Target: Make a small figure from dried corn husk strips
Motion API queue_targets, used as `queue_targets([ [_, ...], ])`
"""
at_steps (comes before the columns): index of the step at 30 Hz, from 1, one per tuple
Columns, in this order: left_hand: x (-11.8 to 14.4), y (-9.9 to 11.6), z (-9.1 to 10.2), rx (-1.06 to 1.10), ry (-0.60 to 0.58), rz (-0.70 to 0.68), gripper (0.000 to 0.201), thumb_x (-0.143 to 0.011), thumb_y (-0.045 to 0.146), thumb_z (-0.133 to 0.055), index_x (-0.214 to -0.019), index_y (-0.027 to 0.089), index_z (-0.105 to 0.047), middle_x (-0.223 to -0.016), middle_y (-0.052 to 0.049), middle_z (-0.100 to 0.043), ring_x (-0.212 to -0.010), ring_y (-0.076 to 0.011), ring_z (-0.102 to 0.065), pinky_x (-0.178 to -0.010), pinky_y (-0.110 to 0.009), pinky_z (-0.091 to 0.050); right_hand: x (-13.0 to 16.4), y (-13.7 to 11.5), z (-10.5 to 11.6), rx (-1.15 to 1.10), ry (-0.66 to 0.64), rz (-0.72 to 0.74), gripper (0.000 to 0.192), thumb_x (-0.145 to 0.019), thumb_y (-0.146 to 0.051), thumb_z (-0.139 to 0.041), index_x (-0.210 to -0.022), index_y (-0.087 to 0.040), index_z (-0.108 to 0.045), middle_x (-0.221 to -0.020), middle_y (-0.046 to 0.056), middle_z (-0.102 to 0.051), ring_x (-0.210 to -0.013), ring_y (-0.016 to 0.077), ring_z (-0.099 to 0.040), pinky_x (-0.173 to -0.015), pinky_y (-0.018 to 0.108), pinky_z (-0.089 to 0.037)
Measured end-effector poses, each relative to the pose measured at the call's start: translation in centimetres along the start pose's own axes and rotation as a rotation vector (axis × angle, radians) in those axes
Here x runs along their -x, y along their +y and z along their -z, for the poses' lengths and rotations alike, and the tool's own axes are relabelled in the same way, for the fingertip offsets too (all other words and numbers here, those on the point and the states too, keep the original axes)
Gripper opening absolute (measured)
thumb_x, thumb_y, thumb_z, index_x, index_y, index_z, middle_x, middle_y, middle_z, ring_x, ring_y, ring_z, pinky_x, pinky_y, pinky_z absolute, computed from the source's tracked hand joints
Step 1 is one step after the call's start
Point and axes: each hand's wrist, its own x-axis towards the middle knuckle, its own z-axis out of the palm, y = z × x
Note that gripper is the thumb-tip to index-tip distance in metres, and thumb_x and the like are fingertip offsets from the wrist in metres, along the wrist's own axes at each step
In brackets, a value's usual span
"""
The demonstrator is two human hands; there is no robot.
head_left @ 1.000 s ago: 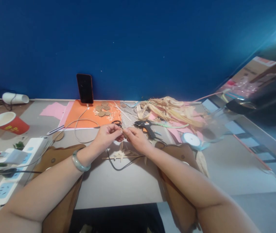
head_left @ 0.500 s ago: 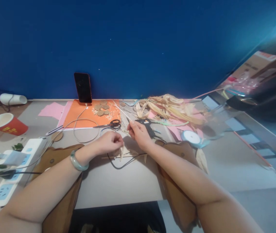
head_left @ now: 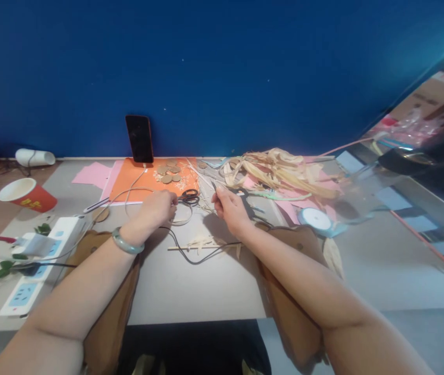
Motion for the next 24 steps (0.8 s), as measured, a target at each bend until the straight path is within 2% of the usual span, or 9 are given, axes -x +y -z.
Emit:
queue_targets([
  [2, -0.1, 0.2, -0.5, 0.029, -0.090, -0.015, 0.012, -0.068, 0.022, -0.056, -0.075, 0.019, -0.066, -0.077, -0.008, -0.065, -0.069, -0.0216, -0.058, -0.060, -0.029, -0.037, 0.0, 0.0, 0.0, 0.015, -0.002, 0.010, 0.048, -0.079, -0.065, -0.049, -0.065, -0.019, -0.050, -0.042, -0.008, -0.033, -0.038, 0.0056, -0.026, -0.039, 0.022, -0.017],
  [4, -0.2, 0.5, -1.1, 0.045, -0.132, -0.035, 0.009, -0.065, 0.020, -0.058, -0.072, 0.019, -0.064, -0.077, -0.007, -0.064, -0.069, -0.0199, -0.057, -0.061, -0.028, -0.037, 0.1, 0.1, 0.0, 0.022, -0.008, 0.012, 0.048, -0.079, -0.065, -0.049, -0.066, -0.019, -0.051, -0.043, -0.007, -0.034, -0.038, 0.0057, -0.027, -0.038, 0.022, -0.018],
  [12, -1.0, -0.2, -3.5, 0.004, -0.116, -0.049, 0.009, -0.067, 0.015, -0.054, -0.059, 0.017, -0.058, -0.068, -0.012, -0.063, -0.067, -0.0232, -0.059, -0.064, -0.031, -0.040, 0.2, 0.0, -0.2, 0.014, -0.038, -0.003, 0.046, -0.079, -0.063, -0.052, -0.066, -0.019, -0.051, -0.043, -0.008, -0.033, -0.038, 0.0054, -0.025, -0.039, 0.022, -0.017],
  [15, -0.9, -0.1, -3.3, 0.089, -0.090, -0.039, 0.009, -0.069, 0.019, -0.054, -0.062, 0.017, -0.059, -0.068, -0.011, -0.064, -0.062, -0.0207, -0.057, -0.062, -0.030, -0.040, 0.3, -0.1, -0.1, 0.008, -0.041, -0.006, 0.046, -0.079, -0.062, -0.051, -0.066, -0.019, -0.051, -0.043, -0.008, -0.032, -0.038, 0.0056, -0.025, -0.039, 0.022, -0.018],
  [20, -0.7, 0.6, -2.0, 0.472, -0.054, -0.048, 0.014, -0.075, 0.027, -0.050, -0.078, 0.018, -0.061, -0.067, -0.003, -0.063, -0.059, -0.0153, -0.056, -0.055, -0.024, -0.038, 0.2, 0.0, 0.2, 0.074, -0.079, 0.014, 0.043, -0.075, -0.060, -0.059, -0.067, -0.019, -0.050, -0.047, -0.008, -0.035, -0.042, 0.0056, -0.027, -0.042, 0.023, -0.020],
  [22, -0.7, 0.6, -1.6, 0.421, -0.027, -0.021, 0.014, -0.073, 0.025, -0.052, -0.080, 0.018, -0.062, -0.070, -0.003, -0.064, -0.063, -0.0159, -0.057, -0.057, -0.025, -0.039, 0.3, 0.0, 0.2, 0.156, -0.063, 0.031, 0.041, -0.073, -0.056, -0.064, -0.066, -0.018, -0.049, -0.049, -0.007, -0.037, -0.045, 0.0061, -0.030, -0.044, 0.023, -0.023],
  [24, -0.8, 0.4, -1.6, 0.268, -0.064, -0.026, 0.014, -0.070, 0.023, -0.054, -0.081, 0.018, -0.063, -0.076, -0.004, -0.065, -0.068, -0.0171, -0.059, -0.061, -0.026, -0.040, 0.3, 0.0, 0.2, 0.215, -0.043, 0.041, 0.038, -0.073, -0.053, -0.065, -0.068, -0.018, -0.051, -0.051, -0.007, -0.038, -0.048, 0.0069, -0.031, -0.046, 0.023, -0.024],
])
